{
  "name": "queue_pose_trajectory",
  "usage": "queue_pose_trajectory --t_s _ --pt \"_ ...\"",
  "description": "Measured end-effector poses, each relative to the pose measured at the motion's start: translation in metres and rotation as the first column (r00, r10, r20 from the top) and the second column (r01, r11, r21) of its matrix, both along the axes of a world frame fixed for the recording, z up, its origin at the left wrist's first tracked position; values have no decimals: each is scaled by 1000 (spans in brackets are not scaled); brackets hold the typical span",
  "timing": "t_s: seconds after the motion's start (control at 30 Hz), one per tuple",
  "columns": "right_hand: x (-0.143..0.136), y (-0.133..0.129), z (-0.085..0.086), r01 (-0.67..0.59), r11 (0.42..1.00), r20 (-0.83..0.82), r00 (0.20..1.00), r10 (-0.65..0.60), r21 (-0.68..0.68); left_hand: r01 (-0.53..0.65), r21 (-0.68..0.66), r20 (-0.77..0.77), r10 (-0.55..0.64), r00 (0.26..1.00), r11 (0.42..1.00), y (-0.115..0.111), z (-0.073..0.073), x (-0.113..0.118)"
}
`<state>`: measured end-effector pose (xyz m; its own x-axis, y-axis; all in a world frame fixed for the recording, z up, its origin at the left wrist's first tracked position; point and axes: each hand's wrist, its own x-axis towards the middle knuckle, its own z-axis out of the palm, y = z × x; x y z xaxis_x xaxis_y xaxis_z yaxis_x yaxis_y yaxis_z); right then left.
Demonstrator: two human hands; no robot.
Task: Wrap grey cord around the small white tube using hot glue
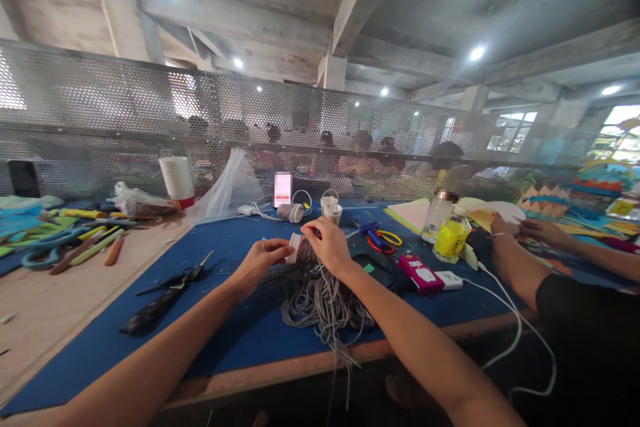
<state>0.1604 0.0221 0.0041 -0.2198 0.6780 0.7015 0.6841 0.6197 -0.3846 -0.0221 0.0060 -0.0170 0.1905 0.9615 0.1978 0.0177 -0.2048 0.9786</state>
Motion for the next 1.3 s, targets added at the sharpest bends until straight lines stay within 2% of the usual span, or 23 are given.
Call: queue_pose_trajectory --t_s 0.2,0.37,0.47,0.53,0.77,0.97,1.03,1.1,1.17,1.23,1.3 --pt "7 2 3 55 998 -80 995 -53 31 7 2 54 -7 999 1000 0 0 -1" --pt "14 6 -1 160 977 -7 987 -163 -143 -26 3 84 25 996 1000 -1 3 -1" --pt "15 9 -5 160 951 63 987 -149 -264 -43 5 101 42 994 999 1 3 -1" --pt "15 10 -7 127 946 61 992 -114 -298 -42 6 100 41 994 999 2 2 -2" --pt "15 11 -6 65 980 -35 997 -73 -190 1 -3 180 0 984 1000 1 6 -2" --pt "15 8 -8 -4 993 31 1000 7 -120 -66 -40 171 72 983 997 4 4 -5" --pt "19 11 -5 10 994 57 998 -4 -109 -74 -47 178 82 981 996 4 3 -6" --pt "29 18 0 98 990 104 991 -88 -97 -73 -49 182 81 980 996 4 4 -6" --pt "45 27 6 277 958 202 945 -257 -78 -72 -46 181 80 980 996 2 4 -5" --pt "67 37 8 472 878 354 837 -418 -79 -69 -42 190 75 979 997 1 5 -4" --pt "89 44 6 650 751 505 689 -519 -116 -51 -41 212 59 976 998 1 6 -4"
